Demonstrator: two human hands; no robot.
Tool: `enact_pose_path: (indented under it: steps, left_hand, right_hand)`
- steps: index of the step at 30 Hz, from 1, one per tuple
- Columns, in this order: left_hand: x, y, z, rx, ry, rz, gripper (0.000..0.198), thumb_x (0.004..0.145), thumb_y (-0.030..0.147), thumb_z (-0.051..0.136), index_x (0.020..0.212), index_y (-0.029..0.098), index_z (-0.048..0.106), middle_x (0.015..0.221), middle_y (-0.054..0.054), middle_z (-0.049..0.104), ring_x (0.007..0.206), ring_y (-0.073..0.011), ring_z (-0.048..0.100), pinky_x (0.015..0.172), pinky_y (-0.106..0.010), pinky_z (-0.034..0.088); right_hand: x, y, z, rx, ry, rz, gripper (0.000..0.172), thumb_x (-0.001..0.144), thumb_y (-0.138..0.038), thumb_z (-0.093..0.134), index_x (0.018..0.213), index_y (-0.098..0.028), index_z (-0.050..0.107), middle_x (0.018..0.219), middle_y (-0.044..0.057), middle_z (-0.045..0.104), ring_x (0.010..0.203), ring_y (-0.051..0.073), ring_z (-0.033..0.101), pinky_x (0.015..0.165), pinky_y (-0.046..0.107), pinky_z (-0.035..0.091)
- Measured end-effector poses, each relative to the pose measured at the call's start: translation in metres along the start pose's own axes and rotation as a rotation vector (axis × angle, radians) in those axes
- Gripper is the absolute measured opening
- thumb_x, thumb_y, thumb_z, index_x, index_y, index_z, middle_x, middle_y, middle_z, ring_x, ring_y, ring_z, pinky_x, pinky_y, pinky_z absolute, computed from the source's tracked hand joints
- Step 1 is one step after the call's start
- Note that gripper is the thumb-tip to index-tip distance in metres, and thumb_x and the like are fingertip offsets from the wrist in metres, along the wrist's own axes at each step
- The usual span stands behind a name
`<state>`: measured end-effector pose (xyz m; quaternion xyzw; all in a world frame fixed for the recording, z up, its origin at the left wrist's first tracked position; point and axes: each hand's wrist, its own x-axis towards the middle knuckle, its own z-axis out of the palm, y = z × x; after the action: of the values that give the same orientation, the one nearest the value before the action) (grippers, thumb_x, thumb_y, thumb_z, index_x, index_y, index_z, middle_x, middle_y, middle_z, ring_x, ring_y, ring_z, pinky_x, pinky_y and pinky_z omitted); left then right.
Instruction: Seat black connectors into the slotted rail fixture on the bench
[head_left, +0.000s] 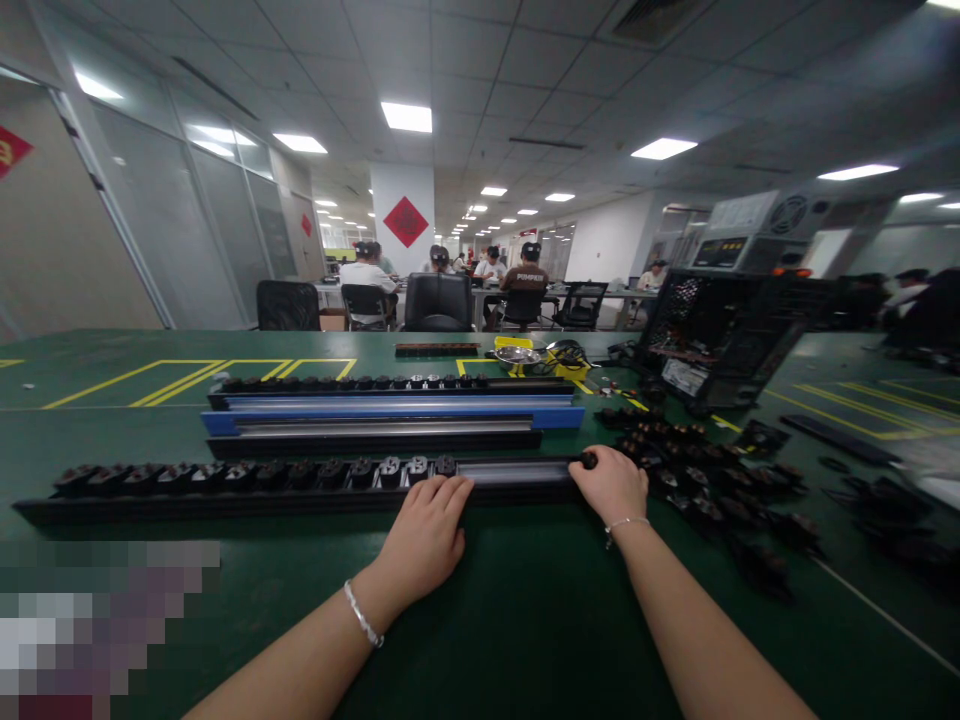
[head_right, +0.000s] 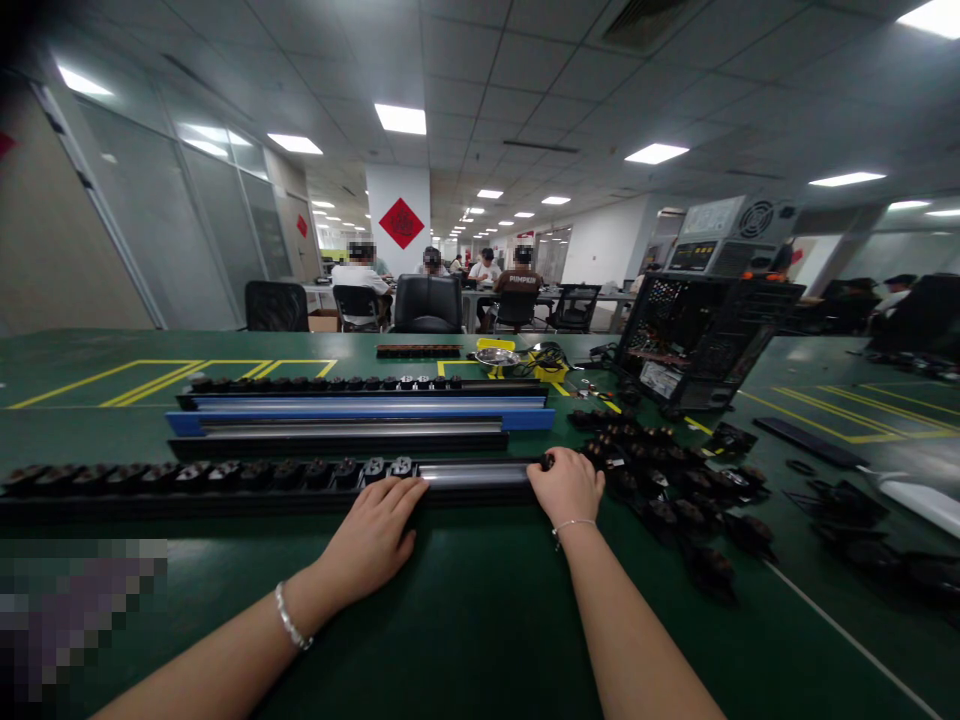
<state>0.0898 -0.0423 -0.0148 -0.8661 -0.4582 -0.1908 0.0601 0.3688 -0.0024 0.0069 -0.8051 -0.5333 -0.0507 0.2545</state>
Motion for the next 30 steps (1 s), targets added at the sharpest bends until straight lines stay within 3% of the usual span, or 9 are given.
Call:
enact_pose_path:
  steps: [30]
  left_hand:
    - [-0.0002,0.0003,-0.0006,-0.009,-0.017,-0.009,0.057,0.083,0.024,0.046,0.138,0.021,0.036,0.138,-0.006,0.048,0.125,-0.0232,0.039,0.108,-0.042,0.029]
  right_hand:
    - [0.0030,0.0075,-0.0071,0.019,-0.034,0.054,0.036,0.076,-0.035,0.047,0.103,-0.019,0.065,0.111,0.009,0.063,0.101,0.025,0.056,0.081,0.034,0.044]
